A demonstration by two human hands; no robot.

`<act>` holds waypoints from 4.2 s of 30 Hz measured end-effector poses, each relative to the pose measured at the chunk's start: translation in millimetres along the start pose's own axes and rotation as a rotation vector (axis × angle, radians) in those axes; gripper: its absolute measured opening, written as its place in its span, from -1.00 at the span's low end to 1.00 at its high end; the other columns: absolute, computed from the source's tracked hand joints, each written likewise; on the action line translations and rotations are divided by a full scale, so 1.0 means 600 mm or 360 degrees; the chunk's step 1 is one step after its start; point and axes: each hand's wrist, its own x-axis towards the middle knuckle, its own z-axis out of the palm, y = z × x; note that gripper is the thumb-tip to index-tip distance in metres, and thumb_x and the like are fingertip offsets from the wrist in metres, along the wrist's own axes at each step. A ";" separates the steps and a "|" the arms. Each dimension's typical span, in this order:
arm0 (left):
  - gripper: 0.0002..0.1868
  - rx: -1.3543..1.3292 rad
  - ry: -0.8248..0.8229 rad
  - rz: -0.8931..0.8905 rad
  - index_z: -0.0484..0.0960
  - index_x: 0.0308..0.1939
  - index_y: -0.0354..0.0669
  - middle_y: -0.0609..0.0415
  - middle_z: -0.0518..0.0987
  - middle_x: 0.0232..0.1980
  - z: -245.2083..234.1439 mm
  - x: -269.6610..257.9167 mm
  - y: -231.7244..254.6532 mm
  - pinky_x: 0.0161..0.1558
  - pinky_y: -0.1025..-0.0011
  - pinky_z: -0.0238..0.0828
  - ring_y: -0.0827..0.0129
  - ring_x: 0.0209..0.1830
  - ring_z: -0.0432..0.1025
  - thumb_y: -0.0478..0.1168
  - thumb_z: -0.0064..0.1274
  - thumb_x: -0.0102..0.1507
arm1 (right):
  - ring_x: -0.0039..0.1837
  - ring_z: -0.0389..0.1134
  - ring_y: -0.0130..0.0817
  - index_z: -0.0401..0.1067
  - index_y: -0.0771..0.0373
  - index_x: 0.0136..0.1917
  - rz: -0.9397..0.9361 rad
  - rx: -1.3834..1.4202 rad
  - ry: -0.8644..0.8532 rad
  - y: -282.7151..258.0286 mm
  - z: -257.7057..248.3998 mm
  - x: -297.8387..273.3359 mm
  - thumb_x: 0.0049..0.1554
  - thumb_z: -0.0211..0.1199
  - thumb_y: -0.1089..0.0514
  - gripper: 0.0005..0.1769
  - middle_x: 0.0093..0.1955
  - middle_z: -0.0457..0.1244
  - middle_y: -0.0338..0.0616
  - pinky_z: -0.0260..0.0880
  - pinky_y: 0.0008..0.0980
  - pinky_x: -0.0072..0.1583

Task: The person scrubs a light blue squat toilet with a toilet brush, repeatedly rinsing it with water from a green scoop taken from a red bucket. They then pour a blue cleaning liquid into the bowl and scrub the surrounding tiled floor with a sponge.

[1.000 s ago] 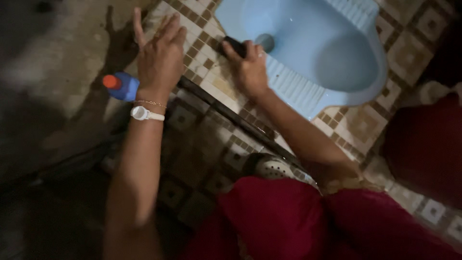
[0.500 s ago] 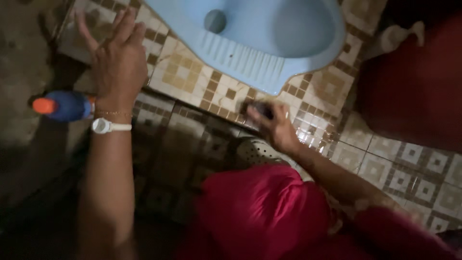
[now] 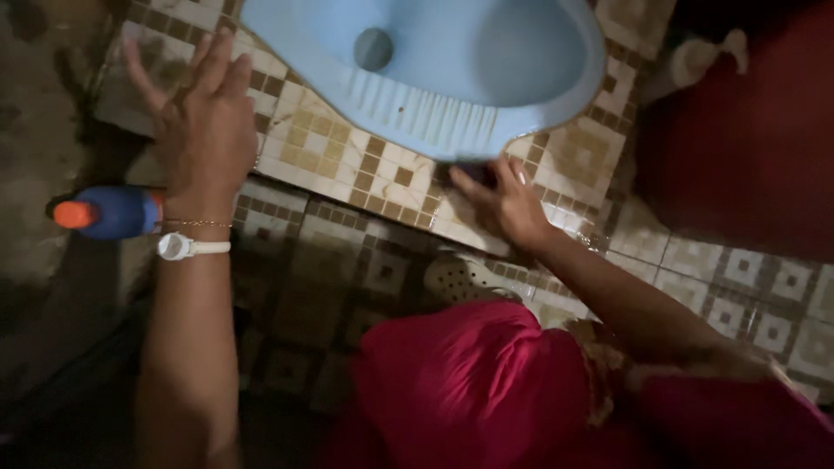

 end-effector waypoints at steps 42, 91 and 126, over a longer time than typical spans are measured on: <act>-0.78 0.0151 0.0026 0.0049 0.62 0.22 -0.04 0.13 0.42 0.52 0.014 0.014 0.003 0.64 -0.10 -0.67 0.44 0.60 0.28 -0.19 0.11 0.50 | 0.07 0.41 -0.11 0.31 0.25 0.41 0.1591 0.2123 0.0260 0.021 -0.069 0.016 0.18 0.23 -0.23 -0.31 0.26 0.37 0.16 0.54 -0.13 -0.04; -0.74 -0.0852 -0.0153 -0.0264 0.54 0.25 0.04 0.14 0.37 0.54 -0.041 0.062 0.077 0.51 -0.58 -0.68 0.28 0.55 0.22 -0.16 -0.02 0.47 | -0.04 0.40 -0.10 0.48 0.12 0.24 0.0958 0.0945 0.0345 0.159 -0.093 -0.144 0.18 0.15 -0.18 -0.51 0.22 0.38 0.13 0.47 -0.15 -0.03; -0.78 -0.1009 -0.0023 -0.0322 0.55 0.19 0.05 0.13 0.41 0.52 -0.081 0.068 0.076 0.52 -0.55 -0.63 0.30 0.55 0.25 -0.18 0.04 0.45 | 0.07 0.35 -0.05 0.28 0.27 0.45 0.1388 0.1381 -0.0272 0.032 -0.074 -0.107 0.21 0.17 -0.17 -0.32 0.24 0.23 0.16 0.55 -0.14 -0.05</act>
